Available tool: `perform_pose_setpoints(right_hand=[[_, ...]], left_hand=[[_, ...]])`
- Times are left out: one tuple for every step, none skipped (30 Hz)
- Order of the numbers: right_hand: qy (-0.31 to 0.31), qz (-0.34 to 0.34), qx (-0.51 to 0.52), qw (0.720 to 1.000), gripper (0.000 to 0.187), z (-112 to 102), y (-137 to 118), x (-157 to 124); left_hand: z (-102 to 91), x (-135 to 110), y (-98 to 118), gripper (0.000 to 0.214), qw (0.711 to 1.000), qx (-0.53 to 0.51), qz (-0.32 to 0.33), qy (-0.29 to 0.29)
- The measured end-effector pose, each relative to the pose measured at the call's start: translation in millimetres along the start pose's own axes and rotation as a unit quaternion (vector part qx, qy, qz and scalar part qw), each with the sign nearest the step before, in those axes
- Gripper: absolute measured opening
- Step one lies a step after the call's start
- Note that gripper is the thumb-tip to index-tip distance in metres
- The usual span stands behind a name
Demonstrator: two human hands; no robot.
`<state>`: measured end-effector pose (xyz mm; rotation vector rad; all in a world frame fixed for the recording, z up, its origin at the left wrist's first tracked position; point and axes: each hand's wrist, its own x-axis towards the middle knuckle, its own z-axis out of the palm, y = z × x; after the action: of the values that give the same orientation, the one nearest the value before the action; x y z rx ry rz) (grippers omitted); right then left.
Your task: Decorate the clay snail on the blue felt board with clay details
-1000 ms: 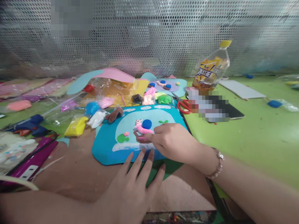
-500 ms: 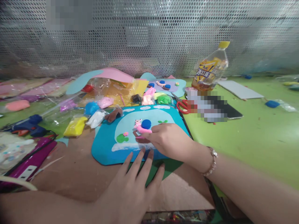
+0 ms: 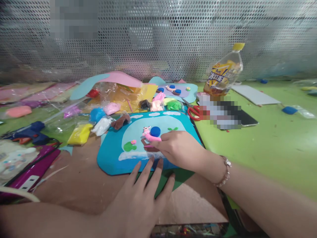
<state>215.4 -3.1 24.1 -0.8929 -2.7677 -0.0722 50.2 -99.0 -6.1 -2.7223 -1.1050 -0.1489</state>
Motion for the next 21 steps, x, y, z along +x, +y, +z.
perform_pose_setpoints(right_hand=[[-0.002, -0.003, 0.000, 1.000, 0.038, 0.0, 0.0, -0.1], [-0.005, -0.004, -0.002, 1.000, 0.037, 0.0, 0.1, -0.2], [-0.008, -0.004, -0.005, 1.000, 0.036, 0.1, 0.2, -0.2], [-0.009, -0.003, -0.008, 1.000, 0.036, 0.1, 0.3, -0.1], [-0.008, -0.001, -0.007, 1.000, 0.036, 0.3, 0.4, 0.2], [-0.005, 0.001, -0.006, 1.000, 0.036, 0.4, 0.4, 0.5], [-0.002, 0.003, -0.004, 1.000, 0.037, 0.5, 0.5, 0.8], [0.003, 0.003, -0.004, 1.000, 0.037, 0.5, 0.5, 1.1], [0.006, 0.003, -0.005, 1.000, 0.037, 0.6, 0.4, 1.4], [0.007, 0.002, -0.009, 1.000, 0.037, 0.6, 0.4, 1.4], [0.006, 0.002, -0.013, 1.000, 0.037, 0.6, 0.4, 1.3], [0.003, -0.001, -0.015, 1.000, 0.036, 0.5, 0.4, 1.1], [0.000, 0.002, -0.016, 1.000, 0.036, 0.4, 0.4, 0.9], [-0.005, 0.005, -0.016, 1.000, 0.035, 0.4, 0.4, 0.6], [-0.008, 0.007, -0.014, 1.000, 0.035, 0.3, 0.4, 0.4], [-0.008, 0.008, -0.011, 1.000, 0.035, 0.2, 0.4, 0.3], [-0.010, 0.009, -0.012, 1.000, 0.035, 0.2, 0.4, 0.3], [-0.012, 0.008, -0.013, 1.000, 0.035, 0.2, 0.4, 0.3], [-0.014, 0.006, -0.014, 1.000, 0.035, 0.3, 0.4, 0.4], [-0.017, 0.005, -0.015, 1.000, 0.036, 0.4, 0.4, 0.5], [-0.019, 0.005, -0.016, 1.000, 0.036, 0.5, 0.4, 0.4]], left_hand=[[0.4, 0.0, 0.0, 0.038, 1.000, 0.001, -0.001, -0.003], [0.7, 0.0, 0.0, 0.038, 1.000, 0.001, -0.004, -0.001], [0.8, 0.1, -0.1, 0.037, 1.000, 0.001, -0.006, 0.004], [0.7, 0.2, -0.1, 0.037, 1.000, 0.002, -0.007, 0.009], [0.6, 0.3, -0.1, 0.036, 1.000, 0.003, -0.007, 0.014], [0.3, 0.4, -0.1, 0.035, 1.000, 0.003, -0.008, 0.020], [0.1, 0.4, -0.1, 0.035, 1.000, 0.004, -0.008, 0.025], [0.0, 0.4, 0.0, 0.035, 1.000, 0.004, -0.009, 0.029], [0.0, 0.3, 0.2, 0.034, 0.999, 0.003, -0.011, 0.036], [0.1, 0.2, 0.3, 0.033, 0.999, 0.003, -0.013, 0.041], [0.3, 0.1, 0.4, 0.033, 0.999, 0.002, -0.015, 0.045], [0.6, 0.0, 0.5, 0.032, 0.999, 0.001, -0.015, 0.048], [0.9, 0.0, 0.4, 0.032, 0.999, 0.001, -0.017, 0.050], [1.2, 0.1, 0.3, 0.033, 0.998, 0.001, -0.018, 0.053], [1.6, 0.4, 0.2, 0.033, 0.998, 0.001, -0.017, 0.054], [1.9, 0.7, 0.0, 0.033, 0.998, 0.000, -0.016, 0.054], [2.1, 1.0, -0.2, 0.033, 0.998, 0.000, -0.017, 0.058], [2.4, 1.3, -0.3, 0.033, 0.998, -0.001, -0.018, 0.060], [2.7, 1.6, -0.4, 0.033, 0.998, -0.001, -0.019, 0.063], [2.9, 1.7, -0.4, 0.032, 0.997, -0.002, -0.024, 0.067], [3.2, 1.8, -0.3, 0.032, 0.998, -0.002, -0.021, 0.065]])
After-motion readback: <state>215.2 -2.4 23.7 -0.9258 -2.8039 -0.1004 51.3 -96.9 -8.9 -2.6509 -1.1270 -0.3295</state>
